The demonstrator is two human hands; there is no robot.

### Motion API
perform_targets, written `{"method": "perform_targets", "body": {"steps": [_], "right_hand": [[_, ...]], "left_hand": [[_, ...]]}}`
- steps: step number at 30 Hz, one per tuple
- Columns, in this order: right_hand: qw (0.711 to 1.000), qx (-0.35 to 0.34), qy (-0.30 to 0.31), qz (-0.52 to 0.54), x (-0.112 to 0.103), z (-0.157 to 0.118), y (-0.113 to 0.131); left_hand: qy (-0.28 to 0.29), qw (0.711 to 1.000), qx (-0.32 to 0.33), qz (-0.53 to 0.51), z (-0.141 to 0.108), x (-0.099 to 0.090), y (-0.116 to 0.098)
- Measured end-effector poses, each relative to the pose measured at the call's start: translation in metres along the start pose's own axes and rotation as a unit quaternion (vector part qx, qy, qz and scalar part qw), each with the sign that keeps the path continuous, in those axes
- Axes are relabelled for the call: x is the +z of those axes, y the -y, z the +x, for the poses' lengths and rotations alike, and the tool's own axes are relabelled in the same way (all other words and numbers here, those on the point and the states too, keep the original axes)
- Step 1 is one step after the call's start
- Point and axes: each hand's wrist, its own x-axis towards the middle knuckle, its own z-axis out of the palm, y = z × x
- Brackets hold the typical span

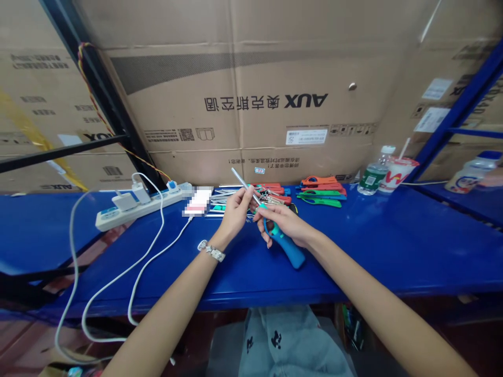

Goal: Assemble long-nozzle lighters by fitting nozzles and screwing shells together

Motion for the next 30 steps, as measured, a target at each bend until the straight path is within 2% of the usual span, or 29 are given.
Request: {"method": "perform_targets", "body": {"steps": [3,10,16,19,24,27,30], "right_hand": [[0.998,0.027,0.001,0.053,-0.001,-0.002,0.001],[0.997,0.010,-0.008,0.081,-0.001,-0.001,-0.002],[0.998,0.029,-0.039,0.049,0.006,-0.001,0.001],[0.997,0.029,-0.052,0.047,0.008,-0.002,0.003],[0.993,0.040,-0.063,0.090,0.007,-0.003,0.003],[0.991,0.048,-0.050,0.113,0.007,-0.003,0.003],[0.994,0.036,-0.038,0.094,0.008,-0.003,0.002]], "left_hand": [[0.000,1.000,-0.009,-0.004,0.001,-0.001,0.003],[0.017,0.999,-0.032,-0.008,0.001,-0.001,0.006],[0.049,0.998,-0.040,-0.008,-0.001,0.003,0.003],[0.054,0.996,-0.062,-0.033,-0.003,0.005,0.002],[0.097,0.985,-0.117,-0.078,-0.007,0.007,0.002],[0.079,0.984,-0.124,-0.100,-0.006,0.007,0.001],[0.027,0.986,-0.110,-0.125,-0.002,0.006,-0.002]]}}
